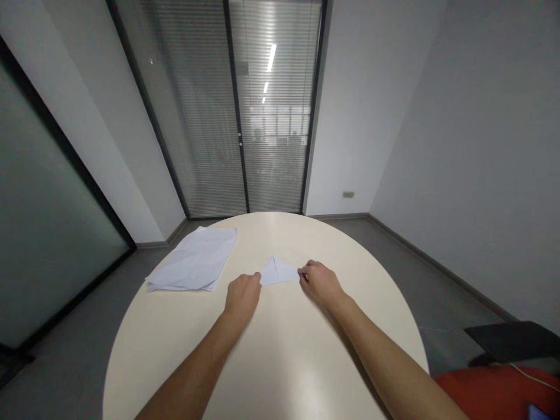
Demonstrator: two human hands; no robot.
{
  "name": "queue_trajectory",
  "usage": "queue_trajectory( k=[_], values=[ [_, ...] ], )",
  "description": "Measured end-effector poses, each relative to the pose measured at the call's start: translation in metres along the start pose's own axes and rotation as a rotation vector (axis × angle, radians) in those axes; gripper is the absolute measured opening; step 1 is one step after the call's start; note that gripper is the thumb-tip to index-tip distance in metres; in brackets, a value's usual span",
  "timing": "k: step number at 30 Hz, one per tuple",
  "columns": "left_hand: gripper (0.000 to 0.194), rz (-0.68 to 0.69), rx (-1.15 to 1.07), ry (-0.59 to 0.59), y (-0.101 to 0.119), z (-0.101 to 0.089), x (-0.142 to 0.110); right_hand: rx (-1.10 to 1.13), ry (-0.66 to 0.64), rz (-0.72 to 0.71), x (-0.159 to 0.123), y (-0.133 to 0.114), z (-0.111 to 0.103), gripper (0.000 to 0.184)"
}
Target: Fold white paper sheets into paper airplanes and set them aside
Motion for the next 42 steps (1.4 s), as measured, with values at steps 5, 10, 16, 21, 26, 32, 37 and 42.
queue_trajectory(
  k=[5, 10, 16, 21, 26, 32, 37, 42],
  values=[
    [0.022, -0.006, -0.004, -0.013, -0.001, 0.000, 0.000, -0.027, -0.016, 0.040, 0.000, 0.004, 0.000, 0.031],
    [0.022, -0.007, -0.001, -0.018, 0.000, -0.002, -0.001, -0.044, -0.051, 0.053, -0.001, 0.003, -0.003, 0.031],
    [0.020, 0.019, -0.007, -0.023, 0.001, -0.003, -0.001, 0.015, -0.056, -0.039, -0.004, 0.000, -0.010, 0.029],
    [0.021, 0.021, -0.016, -0.037, -0.001, -0.003, -0.001, 0.062, -0.039, -0.054, -0.005, 0.004, -0.012, 0.028],
    [0.020, 0.007, -0.021, -0.037, -0.001, -0.003, -0.001, 0.091, -0.036, -0.061, -0.003, 0.006, -0.009, 0.031],
    [0.020, 0.010, -0.024, -0.030, -0.002, 0.001, 0.000, 0.116, -0.019, -0.073, -0.002, 0.008, -0.008, 0.038],
    [0.021, 0.023, -0.029, -0.004, -0.002, -0.001, 0.000, 0.122, 0.003, -0.057, -0.002, 0.008, -0.010, 0.041],
    [0.024, 0.017, -0.030, 0.000, -0.002, -0.002, -0.001, 0.129, 0.028, -0.053, 0.001, 0.010, -0.007, 0.042]
  ],
)
Point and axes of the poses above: each hand's wrist, its own x-axis towards the middle knuckle, its own z-axis out of the palm, y = z × x, the point moved 6 cm from there along x, towards the middle knuckle, and after that the axes turned 3 degrees about -x, right-handed, at the moved point
